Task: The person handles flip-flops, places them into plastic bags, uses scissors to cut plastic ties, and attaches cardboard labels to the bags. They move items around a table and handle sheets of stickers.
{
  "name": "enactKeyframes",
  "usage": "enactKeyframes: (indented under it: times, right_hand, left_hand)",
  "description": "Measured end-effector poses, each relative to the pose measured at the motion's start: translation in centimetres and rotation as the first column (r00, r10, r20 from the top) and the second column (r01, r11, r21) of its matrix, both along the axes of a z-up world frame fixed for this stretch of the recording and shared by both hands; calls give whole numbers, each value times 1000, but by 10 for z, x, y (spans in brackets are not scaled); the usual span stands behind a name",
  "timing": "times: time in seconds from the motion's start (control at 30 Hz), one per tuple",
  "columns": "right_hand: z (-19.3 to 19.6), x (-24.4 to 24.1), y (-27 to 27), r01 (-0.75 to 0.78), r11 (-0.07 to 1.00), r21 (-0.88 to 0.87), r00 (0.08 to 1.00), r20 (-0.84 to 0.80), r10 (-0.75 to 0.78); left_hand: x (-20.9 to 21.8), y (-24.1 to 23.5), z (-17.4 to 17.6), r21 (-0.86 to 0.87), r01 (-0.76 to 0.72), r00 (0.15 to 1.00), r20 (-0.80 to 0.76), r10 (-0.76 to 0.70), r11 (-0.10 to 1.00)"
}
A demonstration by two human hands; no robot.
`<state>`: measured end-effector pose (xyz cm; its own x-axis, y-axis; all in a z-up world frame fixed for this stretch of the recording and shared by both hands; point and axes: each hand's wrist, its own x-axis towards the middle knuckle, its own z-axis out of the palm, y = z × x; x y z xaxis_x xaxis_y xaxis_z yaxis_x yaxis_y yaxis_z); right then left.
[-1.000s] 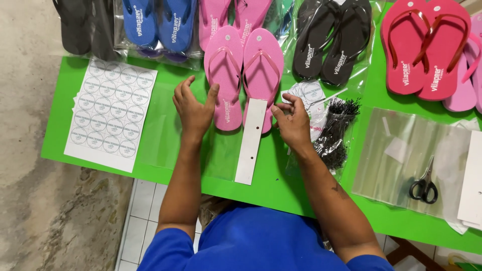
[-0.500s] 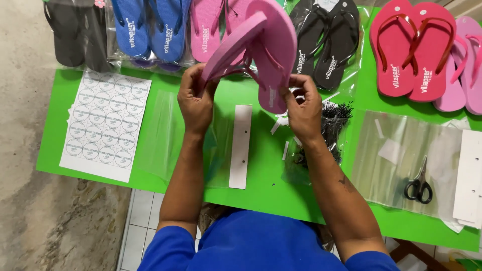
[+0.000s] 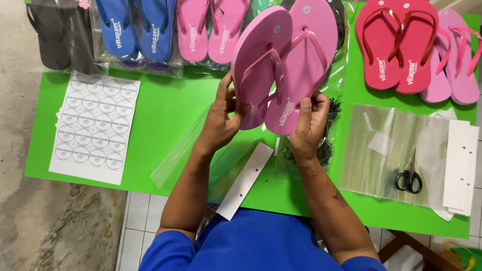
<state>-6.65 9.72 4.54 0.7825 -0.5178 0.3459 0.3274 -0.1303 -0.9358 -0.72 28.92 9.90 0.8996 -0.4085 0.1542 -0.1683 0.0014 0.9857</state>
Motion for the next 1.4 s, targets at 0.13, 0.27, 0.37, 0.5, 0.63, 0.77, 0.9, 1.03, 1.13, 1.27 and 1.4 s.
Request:
enactKeyframes:
  times: [0.13,0.27,0.37,0.5,0.63,0.77,0.9,1.03,1.13,1.27,1.4]
  right_hand:
    - [8,-2,-1,42,997,-63,999,0,-42]
    - [3,-1,-1,68,998,16,998,18,-68]
    - [0,-5,4,70,995,69,998,2,-70]
    - [33,-16,23,-12,998,58,997,-73,16]
    - [30,-39,22,-47,997,57,990,-133,54]
    - [26,-64,26,-56,993,105,977,-200,77]
    - [11,-87,24,-32,993,115,967,-247,59]
    - [-5,-104,25,24,995,101,968,-251,2]
    - [-6,-108,29,110,988,107,968,-237,-82]
    - [-4,-109,29,160,982,100,962,-239,-133]
    - [2,-109,29,146,983,108,961,-250,-115]
  left_hand:
    - [5,-10,-15,-121,-52,996,72,61,991]
    - [2,-15,-17,-273,-180,981,-123,152,945]
    - [-15,-18,-15,-268,-166,973,-200,114,949]
    - [-41,-26,-16,-226,-391,780,-596,190,892]
    - [-71,-23,-50,-298,-507,657,-741,139,809]
    - [-99,-23,-39,-309,-534,579,-812,75,787]
    - [-123,-19,-61,-299,-516,537,-843,31,802]
    - [-142,-29,-59,-242,-551,490,-868,75,799]
    - [-145,-35,-59,-198,-554,523,-839,153,808]
    - [-149,-36,-62,-144,-540,558,-799,224,830]
    - [-149,-33,-68,-75,-501,552,-795,251,862]
